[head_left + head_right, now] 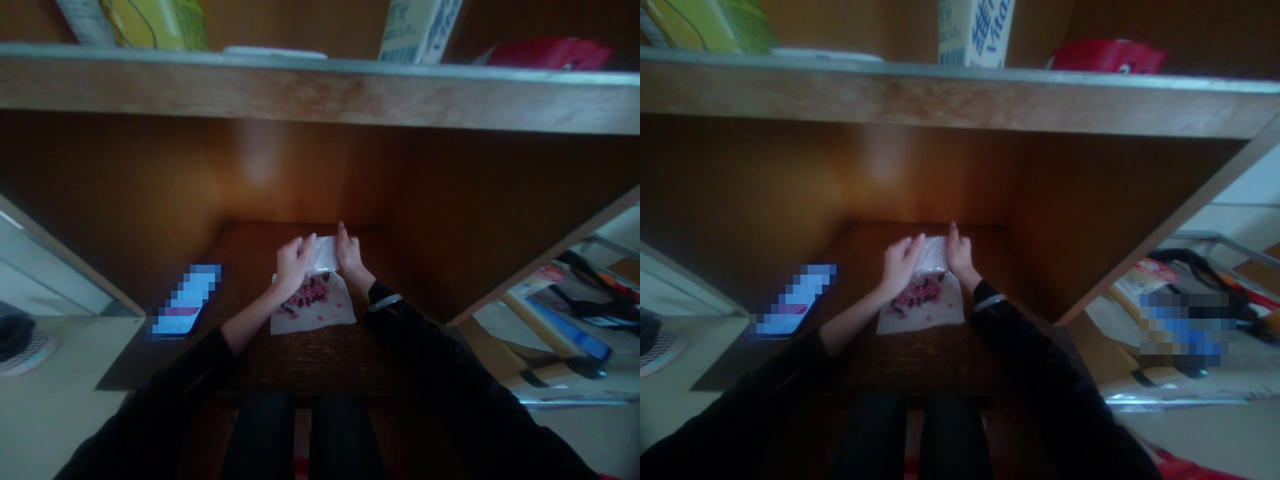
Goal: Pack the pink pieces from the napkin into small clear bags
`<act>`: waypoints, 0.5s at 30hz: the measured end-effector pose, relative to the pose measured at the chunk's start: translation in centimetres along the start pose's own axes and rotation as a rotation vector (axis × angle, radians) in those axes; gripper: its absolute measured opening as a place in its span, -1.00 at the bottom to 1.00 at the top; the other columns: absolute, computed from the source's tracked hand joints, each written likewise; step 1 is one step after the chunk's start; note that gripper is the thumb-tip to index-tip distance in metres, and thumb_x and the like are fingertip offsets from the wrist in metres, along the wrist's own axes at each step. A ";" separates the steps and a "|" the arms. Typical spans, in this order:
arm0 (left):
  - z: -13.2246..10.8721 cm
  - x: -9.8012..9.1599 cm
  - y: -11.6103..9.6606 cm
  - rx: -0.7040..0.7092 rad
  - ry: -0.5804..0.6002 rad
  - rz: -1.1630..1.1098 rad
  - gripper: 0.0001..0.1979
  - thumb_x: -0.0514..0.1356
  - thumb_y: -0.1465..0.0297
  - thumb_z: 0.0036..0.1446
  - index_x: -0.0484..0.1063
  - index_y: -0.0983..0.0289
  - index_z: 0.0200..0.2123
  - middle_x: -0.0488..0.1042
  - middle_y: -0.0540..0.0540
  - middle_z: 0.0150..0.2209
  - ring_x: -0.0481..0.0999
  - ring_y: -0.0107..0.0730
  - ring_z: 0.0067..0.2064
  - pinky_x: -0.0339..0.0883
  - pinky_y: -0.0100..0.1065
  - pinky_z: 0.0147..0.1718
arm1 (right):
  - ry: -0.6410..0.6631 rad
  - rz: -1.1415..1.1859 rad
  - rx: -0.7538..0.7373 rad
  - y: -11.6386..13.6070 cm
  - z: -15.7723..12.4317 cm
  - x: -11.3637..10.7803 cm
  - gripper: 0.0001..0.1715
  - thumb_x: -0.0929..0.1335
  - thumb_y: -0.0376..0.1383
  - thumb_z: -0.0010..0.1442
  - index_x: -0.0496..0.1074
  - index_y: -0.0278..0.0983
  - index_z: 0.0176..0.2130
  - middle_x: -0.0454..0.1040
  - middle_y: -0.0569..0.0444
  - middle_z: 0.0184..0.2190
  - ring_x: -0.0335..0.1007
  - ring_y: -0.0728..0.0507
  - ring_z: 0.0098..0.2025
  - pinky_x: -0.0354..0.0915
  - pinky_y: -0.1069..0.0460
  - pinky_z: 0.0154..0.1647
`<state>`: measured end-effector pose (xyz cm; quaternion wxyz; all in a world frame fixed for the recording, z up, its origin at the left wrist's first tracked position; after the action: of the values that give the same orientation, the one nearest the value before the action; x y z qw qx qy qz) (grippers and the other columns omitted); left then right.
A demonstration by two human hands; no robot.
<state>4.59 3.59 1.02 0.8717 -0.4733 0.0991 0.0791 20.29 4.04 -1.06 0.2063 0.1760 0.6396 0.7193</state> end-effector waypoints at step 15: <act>-0.4 0.3 -1.1 0.136 0.048 0.006 -0.57 0.08 0.19 0.25 0.14 0.23 -0.62 0.12 -0.10 -0.67 0.19 -0.54 -0.62 0.02 -0.42 -0.59 | -0.056 -0.039 -0.072 0.8 -0.2 0.0 -0.31 0.24 0.14 0.18 -0.07 -0.18 -0.69 0.02 0.22 -0.74 -0.08 0.08 -0.70 -0.09 0.08 -0.70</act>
<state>5.11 2.67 1.67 0.8989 -0.4146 0.1267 0.0636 20.12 3.76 -0.33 0.2442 0.1761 0.6104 0.7326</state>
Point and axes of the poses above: each hand's wrist, its own z-axis towards the middle knuckle, its own x-axis out of the palm, y = z × x, the point moved 5 cm from there along z, towards the middle knuckle
